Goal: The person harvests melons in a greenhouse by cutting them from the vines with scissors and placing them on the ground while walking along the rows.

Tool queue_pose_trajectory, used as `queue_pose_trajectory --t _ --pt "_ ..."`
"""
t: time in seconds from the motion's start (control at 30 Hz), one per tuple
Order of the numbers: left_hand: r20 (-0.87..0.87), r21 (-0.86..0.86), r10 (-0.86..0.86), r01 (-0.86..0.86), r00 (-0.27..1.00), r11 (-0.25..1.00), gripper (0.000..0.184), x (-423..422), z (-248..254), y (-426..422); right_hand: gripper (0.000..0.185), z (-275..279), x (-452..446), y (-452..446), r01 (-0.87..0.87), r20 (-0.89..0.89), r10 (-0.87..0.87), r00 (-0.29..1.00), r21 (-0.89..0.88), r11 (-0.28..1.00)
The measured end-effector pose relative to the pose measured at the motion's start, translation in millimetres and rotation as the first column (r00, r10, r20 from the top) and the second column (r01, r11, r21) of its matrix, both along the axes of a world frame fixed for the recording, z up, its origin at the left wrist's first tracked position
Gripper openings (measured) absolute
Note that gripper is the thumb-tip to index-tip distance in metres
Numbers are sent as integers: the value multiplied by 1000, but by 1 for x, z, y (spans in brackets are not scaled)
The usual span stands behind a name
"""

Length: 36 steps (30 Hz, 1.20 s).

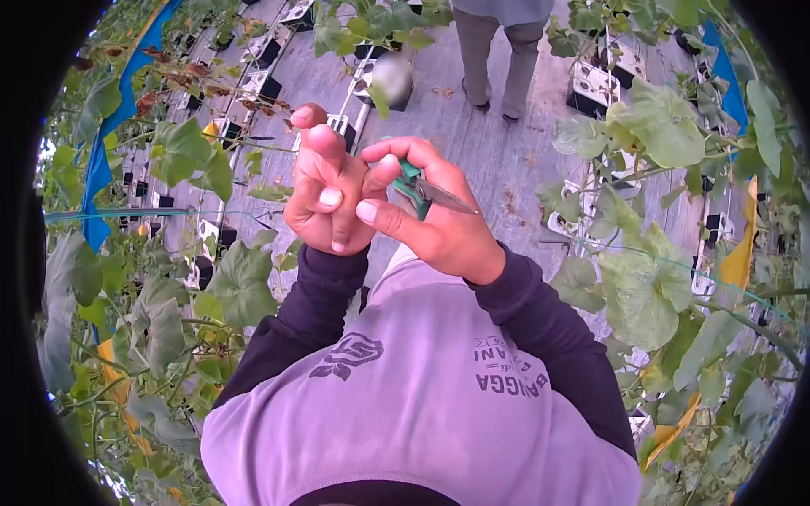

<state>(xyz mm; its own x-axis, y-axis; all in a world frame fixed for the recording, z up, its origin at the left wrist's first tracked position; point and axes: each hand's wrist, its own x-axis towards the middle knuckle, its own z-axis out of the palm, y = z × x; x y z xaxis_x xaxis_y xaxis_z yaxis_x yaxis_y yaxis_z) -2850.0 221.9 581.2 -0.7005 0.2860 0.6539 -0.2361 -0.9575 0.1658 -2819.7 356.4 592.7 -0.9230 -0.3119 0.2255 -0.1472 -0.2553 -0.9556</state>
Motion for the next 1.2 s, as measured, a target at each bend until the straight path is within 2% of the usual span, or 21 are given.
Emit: queue_pose_trajectory --t 0.1,0.2,0.33,0.47,0.53,0.57,0.67,0.8,0.9,0.97,1.03,1.17,1.2 --pt "19 137 -101 98 995 986 70 -54 -3 11 38 -3 -52 2 11 78 -5 997 -78 997" --pt "13 226 -200 192 980 955 63 -116 -11 19 38 -12 -111 4 51 41 -49 998 -44 998" --pt "40 312 -323 296 945 903 63 -194 -10 25 39 1 -180 6 83 131 -80 988 -20 996" --pt "66 333 -411 368 909 868 63 -258 -9 31 38 3 -248 11 76 119 -69 991 -60 995" --pt "72 317 -402 362 913 877 63 -290 -13 40 37 1 -279 20 71 146 -63 987 -54 996" --pt "101 330 -409 358 907 874 62 -305 -13 44 35 1 -293 23 84 215 -65 974 -78 993" --pt "108 333 -435 380 894 863 62 -349 -14 64 35 -4 -339 43 89 163 -75 984 -82 993" --pt "161 325 -441 375 883 868 61 -408 -21 101 33 -15 -401 79 87 204 -57 977 -139 986" --pt "173 228 -348 306 921 924 59 -451 -29 135 31 -18 -449 121 -9 267 59 962 -182 983" --pt "198 197 -299 261 933 945 56 -478 -28 161 30 -26 -485 144 -11 195 56 979 -225 974" --pt "304 145 -255 220 918 965 56 -501 -21 183 31 -24 -513 171 -56 224 111 968 -236 970" --pt "331 74 -187 172 925 982 55 -557 -24 220 33 -34 -576 212 -116 230 169 959 -227 967" --pt "354 61 -161 149 921 987 54 -574 -28 228 34 -36 -594 219 -114 276 191 942 -273 955"
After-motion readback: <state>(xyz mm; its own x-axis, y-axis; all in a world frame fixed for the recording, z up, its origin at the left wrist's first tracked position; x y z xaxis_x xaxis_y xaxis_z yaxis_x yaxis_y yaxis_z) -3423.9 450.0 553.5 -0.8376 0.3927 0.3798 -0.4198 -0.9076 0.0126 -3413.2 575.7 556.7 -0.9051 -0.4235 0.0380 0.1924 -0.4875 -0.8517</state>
